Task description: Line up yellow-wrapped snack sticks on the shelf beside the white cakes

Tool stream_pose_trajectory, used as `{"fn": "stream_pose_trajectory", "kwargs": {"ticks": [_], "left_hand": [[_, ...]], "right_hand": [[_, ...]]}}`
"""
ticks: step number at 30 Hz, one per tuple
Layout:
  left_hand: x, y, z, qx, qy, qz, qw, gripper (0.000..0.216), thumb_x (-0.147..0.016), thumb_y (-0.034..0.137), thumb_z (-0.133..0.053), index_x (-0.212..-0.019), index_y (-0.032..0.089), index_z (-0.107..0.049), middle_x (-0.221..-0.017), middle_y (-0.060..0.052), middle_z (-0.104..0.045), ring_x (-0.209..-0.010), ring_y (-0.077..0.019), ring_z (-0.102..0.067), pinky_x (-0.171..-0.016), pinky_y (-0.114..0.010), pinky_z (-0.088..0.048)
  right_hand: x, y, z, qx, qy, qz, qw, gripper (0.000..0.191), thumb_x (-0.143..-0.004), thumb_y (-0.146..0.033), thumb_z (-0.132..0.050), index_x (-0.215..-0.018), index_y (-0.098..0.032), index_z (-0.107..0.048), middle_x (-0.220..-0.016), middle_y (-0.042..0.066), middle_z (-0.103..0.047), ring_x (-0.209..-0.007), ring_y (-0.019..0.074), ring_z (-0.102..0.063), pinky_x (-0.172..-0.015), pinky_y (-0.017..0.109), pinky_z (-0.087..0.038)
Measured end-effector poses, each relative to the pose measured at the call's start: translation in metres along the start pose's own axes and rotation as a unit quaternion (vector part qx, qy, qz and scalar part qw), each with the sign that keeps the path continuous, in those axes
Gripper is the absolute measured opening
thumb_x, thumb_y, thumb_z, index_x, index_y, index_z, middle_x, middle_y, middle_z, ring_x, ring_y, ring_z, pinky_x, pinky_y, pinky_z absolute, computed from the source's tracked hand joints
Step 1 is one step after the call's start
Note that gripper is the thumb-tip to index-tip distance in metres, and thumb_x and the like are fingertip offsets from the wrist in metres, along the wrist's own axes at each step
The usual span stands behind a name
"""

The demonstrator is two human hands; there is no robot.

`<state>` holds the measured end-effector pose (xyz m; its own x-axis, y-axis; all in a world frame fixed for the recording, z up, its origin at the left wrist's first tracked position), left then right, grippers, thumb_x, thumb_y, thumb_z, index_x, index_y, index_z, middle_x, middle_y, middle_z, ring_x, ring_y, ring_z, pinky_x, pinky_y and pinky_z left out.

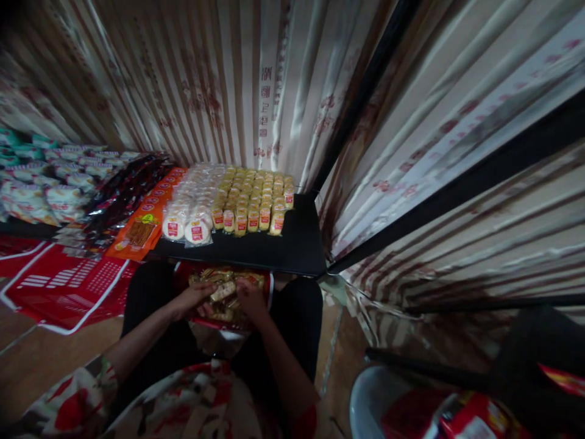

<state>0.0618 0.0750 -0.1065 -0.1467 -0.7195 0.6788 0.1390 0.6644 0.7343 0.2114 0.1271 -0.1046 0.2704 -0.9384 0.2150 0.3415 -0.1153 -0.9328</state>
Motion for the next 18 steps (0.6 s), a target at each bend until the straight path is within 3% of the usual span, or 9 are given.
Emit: {"fn": "stream_pose_trajectory", "kwargs": {"ticks": [4,6,8,10,15,18], "left_hand": [[0.011,0.028,-0.008,-0.054,-0.004,-0.074,0.996,0.051,-0.075,0.043,-0.057,-0.118,0.017,-0.051,-0.092,-0.009,-0.064,-0.057,-0.0141,-0.062,-0.049,-0.025,-0.046],[0.020,0.055,-0.011,-0.114,0.028,-0.171,0.978,0.038,-0.075,0.033,-0.058,-0.109,0.018,-0.059,-0.097,-0.008,-0.063,-0.076,-0.0171,-0.063,-0.068,-0.031,-0.051],[0.032,0.083,-0.016,-0.171,0.066,-0.276,0.944,0.025,-0.074,0.022,-0.056,-0.096,0.020,-0.065,-0.106,-0.007,-0.059,-0.099,-0.0189,-0.058,-0.090,-0.035,-0.044],[0.043,0.102,-0.025,-0.200,0.084,-0.341,0.915,0.024,-0.074,0.016,-0.052,-0.093,0.022,-0.066,-0.115,-0.006,-0.054,-0.112,-0.0186,-0.050,-0.101,-0.035,-0.036],[0.051,0.121,-0.040,-0.202,0.086,-0.374,0.901,0.027,-0.078,0.015,-0.046,-0.096,0.021,-0.064,-0.125,-0.007,-0.047,-0.118,-0.0186,-0.045,-0.104,-0.036,-0.033],[0.055,0.128,-0.040,-0.166,0.103,-0.369,0.909,0.039,-0.076,0.017,-0.049,-0.114,0.021,-0.056,-0.128,-0.008,-0.046,-0.120,-0.0199,-0.044,-0.105,-0.037,-0.032]], "right_hand": [[0.008,-0.007,0.022,-0.088,0.034,-0.044,0.995,0.029,-0.075,-0.041,-0.054,-0.091,-0.021,-0.067,-0.093,0.004,-0.069,-0.089,0.0205,-0.063,-0.082,0.036,-0.049],[0.016,-0.010,0.027,-0.156,0.037,-0.073,0.984,0.034,-0.075,-0.049,-0.054,-0.090,-0.022,-0.067,-0.094,0.004,-0.068,-0.091,0.0216,-0.062,-0.078,0.035,-0.050],[0.024,-0.015,0.027,-0.227,0.023,-0.095,0.969,0.040,-0.074,-0.056,-0.054,-0.094,-0.023,-0.067,-0.097,0.004,-0.068,-0.091,0.0221,-0.062,-0.072,0.033,-0.051],[0.032,-0.020,0.027,-0.276,0.012,-0.112,0.955,0.044,-0.071,-0.058,-0.058,-0.098,-0.023,-0.065,-0.097,0.005,-0.067,-0.087,0.0219,-0.062,-0.066,0.032,-0.051],[0.041,-0.034,0.037,-0.325,0.018,-0.108,0.939,0.050,-0.061,-0.053,-0.070,-0.096,-0.019,-0.065,-0.093,0.006,-0.068,-0.085,0.0215,-0.063,-0.071,0.032,-0.050],[0.041,-0.042,0.048,-0.330,0.035,-0.086,0.940,0.050,-0.059,-0.052,-0.072,-0.096,-0.018,-0.064,-0.093,0.007,-0.069,-0.085,0.0218,-0.064,-0.076,0.033,-0.049]]}}
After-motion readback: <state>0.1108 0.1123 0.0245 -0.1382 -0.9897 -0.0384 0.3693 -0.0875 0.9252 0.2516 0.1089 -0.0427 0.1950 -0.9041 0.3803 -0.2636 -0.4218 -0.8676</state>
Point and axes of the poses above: each hand's wrist, its own x-axis away from the middle knuckle, its own z-axis out of the back of the hand, y = z × x, the point moved 10 cm from there along -x, towards the middle knuckle
